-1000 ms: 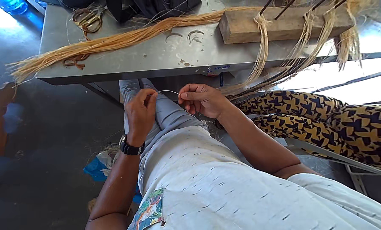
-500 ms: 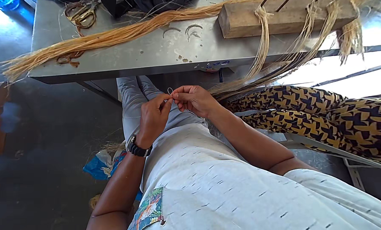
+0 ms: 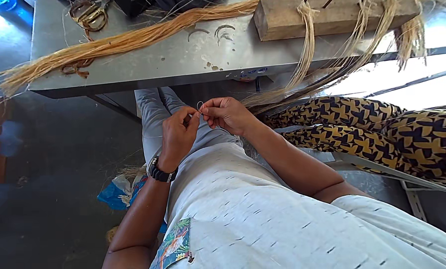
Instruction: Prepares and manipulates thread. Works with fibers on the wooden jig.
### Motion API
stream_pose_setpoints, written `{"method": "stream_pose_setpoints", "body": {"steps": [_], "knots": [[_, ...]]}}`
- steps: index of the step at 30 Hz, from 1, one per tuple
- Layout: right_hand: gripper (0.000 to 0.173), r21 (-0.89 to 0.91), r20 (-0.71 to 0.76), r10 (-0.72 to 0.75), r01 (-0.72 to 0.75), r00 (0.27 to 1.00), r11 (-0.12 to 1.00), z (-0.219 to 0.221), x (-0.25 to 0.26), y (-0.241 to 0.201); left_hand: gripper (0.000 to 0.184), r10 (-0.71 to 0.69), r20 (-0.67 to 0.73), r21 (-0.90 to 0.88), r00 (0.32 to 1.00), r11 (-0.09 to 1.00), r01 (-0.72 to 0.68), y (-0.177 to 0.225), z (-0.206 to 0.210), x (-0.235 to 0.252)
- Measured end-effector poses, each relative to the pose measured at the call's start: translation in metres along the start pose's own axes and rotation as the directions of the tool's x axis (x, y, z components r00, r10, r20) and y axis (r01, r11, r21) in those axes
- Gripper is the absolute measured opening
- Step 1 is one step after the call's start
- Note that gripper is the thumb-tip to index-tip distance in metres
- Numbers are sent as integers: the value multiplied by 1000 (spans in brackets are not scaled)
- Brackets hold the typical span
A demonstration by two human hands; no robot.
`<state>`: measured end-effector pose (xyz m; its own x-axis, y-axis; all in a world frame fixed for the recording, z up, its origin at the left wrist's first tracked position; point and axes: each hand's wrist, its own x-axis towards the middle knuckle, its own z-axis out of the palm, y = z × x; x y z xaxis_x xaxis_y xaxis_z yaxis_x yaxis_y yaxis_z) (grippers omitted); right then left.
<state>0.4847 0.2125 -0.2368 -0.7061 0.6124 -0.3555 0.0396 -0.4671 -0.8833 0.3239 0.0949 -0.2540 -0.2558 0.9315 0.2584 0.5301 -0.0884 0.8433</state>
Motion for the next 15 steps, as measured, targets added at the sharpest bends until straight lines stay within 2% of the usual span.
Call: {"method": "stream_pose_setpoints", "body": {"steps": [15], "knots": [[15,-54,4,-28,28,1000,998,2,-3,0,15,-92,-69,-20,993,996,91,1,8,-2]]}}
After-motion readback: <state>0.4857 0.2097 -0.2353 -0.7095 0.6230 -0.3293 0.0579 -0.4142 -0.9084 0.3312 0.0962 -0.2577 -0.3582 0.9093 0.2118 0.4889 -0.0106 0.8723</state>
